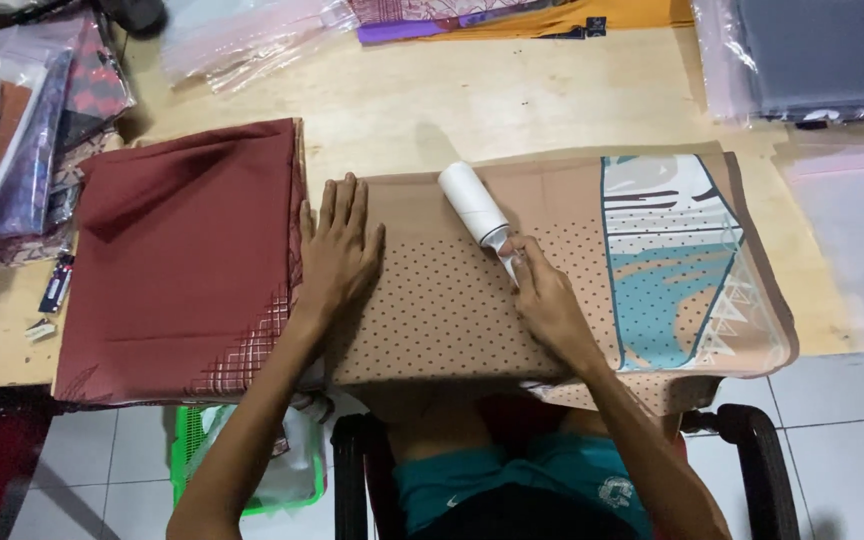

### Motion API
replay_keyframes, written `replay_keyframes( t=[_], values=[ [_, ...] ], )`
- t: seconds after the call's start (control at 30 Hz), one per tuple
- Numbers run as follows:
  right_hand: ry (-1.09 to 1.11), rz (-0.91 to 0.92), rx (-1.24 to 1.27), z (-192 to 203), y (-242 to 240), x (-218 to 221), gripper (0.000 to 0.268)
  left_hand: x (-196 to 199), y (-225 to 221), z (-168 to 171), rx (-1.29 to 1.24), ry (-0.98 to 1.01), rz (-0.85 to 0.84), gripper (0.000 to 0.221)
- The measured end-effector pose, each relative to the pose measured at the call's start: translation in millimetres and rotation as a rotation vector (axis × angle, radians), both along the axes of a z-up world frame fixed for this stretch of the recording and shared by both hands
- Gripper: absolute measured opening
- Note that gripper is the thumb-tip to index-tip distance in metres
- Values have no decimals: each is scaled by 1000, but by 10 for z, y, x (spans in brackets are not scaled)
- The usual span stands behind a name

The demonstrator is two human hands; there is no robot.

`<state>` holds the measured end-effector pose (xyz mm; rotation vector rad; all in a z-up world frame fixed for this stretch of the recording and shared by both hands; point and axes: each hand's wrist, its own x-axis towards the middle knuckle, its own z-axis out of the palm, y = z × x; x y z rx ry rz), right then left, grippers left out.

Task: The person is using a lint roller to clean a piece of fabric on a table and then proceeds to fold it.

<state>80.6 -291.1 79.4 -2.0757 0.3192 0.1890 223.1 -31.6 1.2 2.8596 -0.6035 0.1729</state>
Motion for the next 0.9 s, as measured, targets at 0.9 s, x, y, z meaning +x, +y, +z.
replay_keyframes(
  t=[0.9],
  values=[
    [-173,-239,-253,71,-568,-96,32,6,-20,-28,54,-10,28,67]
  ],
)
